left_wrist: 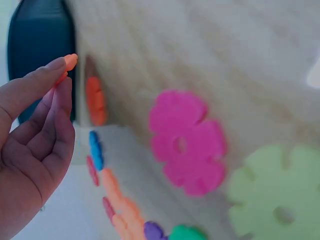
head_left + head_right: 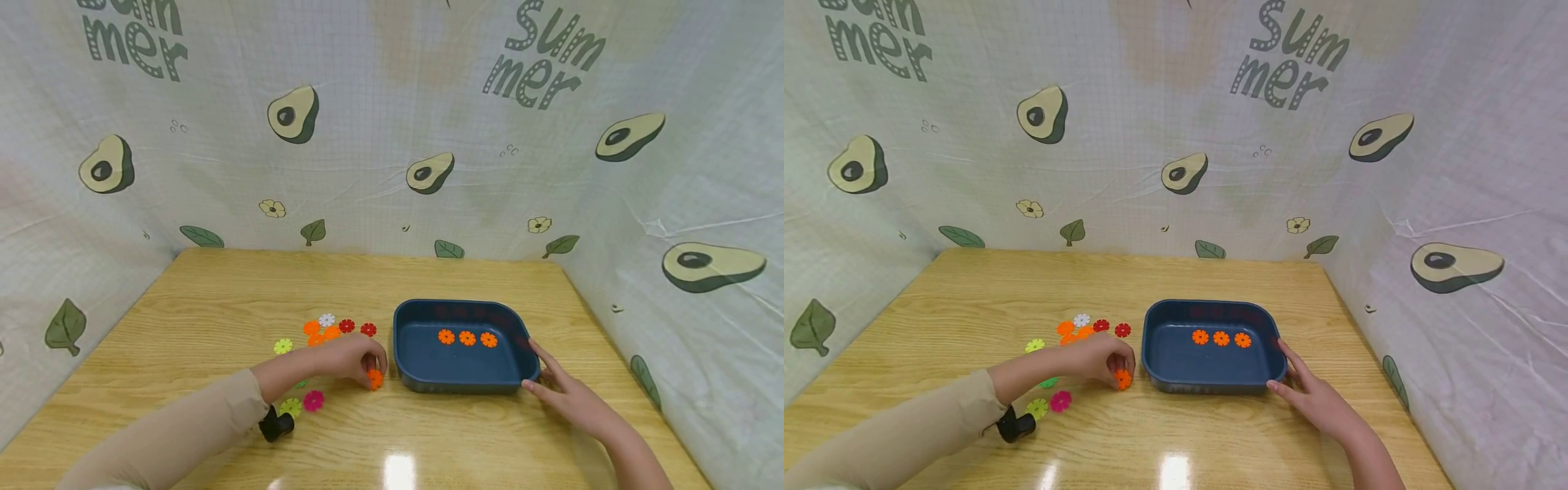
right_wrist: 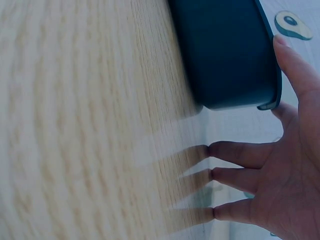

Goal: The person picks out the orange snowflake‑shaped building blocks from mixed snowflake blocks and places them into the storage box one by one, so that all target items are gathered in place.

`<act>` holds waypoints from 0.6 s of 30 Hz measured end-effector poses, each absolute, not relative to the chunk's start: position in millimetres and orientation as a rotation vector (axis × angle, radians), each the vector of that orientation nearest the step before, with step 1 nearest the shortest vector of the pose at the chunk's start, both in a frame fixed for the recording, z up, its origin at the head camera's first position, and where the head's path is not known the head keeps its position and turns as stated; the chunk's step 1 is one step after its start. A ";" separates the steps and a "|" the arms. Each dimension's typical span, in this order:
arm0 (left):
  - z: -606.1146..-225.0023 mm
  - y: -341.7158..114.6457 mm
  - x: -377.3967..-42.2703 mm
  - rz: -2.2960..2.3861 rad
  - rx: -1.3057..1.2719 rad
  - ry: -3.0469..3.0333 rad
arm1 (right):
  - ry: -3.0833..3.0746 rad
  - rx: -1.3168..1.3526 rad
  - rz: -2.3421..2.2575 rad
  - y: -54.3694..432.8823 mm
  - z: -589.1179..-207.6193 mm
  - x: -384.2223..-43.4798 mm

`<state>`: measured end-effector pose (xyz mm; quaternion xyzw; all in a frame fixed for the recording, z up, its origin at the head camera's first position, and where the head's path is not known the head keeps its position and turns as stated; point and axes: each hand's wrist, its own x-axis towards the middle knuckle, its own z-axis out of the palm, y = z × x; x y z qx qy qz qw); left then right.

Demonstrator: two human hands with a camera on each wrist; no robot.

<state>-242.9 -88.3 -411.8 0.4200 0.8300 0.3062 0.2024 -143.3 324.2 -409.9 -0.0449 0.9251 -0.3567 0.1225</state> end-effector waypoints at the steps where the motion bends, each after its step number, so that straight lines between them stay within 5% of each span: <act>1: -409.7 -89.5 -244.2 0.865 1.183 2.324 | 2.699 -0.130 -1.040 324.4 -409.9 -143.4; 18: -355.0 -93.3 -265.6 0.970 1.107 2.392 | 2.721 -0.123 -1.028 323.6 -409.2 -142.7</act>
